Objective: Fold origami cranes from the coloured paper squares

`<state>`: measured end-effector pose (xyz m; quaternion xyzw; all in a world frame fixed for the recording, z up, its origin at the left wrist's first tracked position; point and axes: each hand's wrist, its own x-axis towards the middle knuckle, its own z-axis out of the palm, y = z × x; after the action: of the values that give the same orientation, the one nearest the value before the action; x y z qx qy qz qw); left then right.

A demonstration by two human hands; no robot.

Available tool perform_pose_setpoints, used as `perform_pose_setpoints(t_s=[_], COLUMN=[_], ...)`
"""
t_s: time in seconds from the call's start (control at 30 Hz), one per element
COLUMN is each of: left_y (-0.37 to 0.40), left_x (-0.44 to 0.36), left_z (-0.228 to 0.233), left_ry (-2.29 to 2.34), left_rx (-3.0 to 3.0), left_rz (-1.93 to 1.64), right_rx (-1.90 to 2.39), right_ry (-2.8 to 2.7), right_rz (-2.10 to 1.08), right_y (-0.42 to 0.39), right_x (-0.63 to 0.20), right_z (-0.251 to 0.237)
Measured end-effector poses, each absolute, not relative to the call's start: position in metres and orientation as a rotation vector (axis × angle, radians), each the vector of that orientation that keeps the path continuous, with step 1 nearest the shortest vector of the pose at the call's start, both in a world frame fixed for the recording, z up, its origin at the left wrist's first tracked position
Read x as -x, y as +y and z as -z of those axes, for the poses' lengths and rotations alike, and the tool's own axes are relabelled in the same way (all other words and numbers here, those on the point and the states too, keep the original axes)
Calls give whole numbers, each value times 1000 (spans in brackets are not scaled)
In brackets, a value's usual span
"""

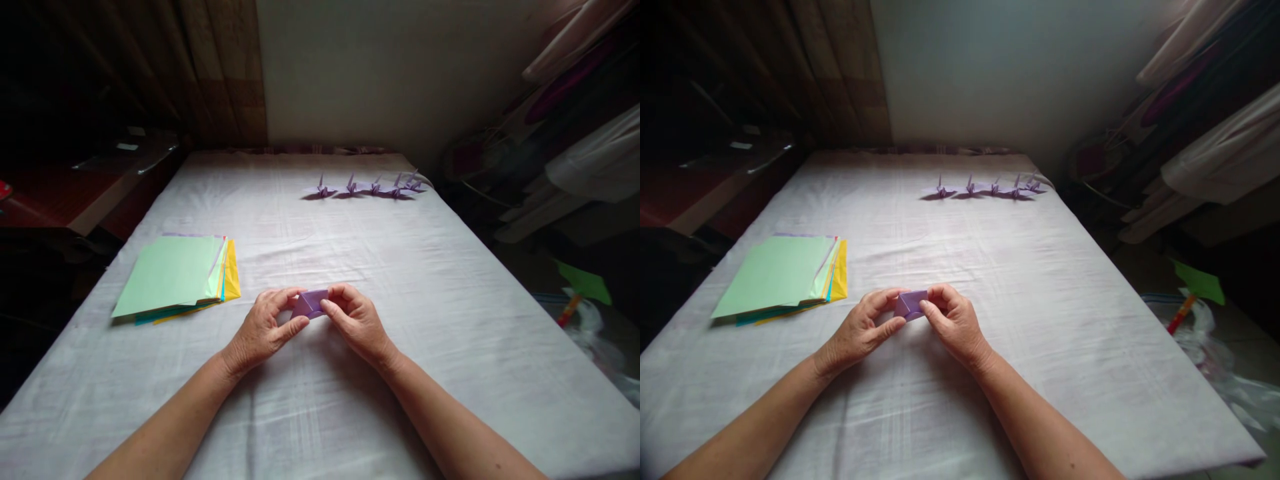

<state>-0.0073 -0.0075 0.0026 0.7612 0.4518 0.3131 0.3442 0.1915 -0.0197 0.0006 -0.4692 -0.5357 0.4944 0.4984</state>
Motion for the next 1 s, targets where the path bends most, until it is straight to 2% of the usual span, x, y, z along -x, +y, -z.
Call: perform_pose_setpoints(t_s=[0.53,0.77,0.87,1.0], left_y=[-9,-8,-9,-11], left_x=[3,5,6,6], left_z=[-5,2,1,-4], left_ry=[1305,1314,1261,1096], left_rx=[-1788,-1642,-1718,-1898], left_rz=[-949,-1049,-1104,-1174], right_rx=[1181,1245,1200,1065], right_ry=[-1286,-1495,-1645,-1733], right_rz=[-1197,-998,-847,-802], right_y=[-20,-21,-22,-22], right_x=[-192,-198,-200,-202], right_z=[3,1,-5,-7])
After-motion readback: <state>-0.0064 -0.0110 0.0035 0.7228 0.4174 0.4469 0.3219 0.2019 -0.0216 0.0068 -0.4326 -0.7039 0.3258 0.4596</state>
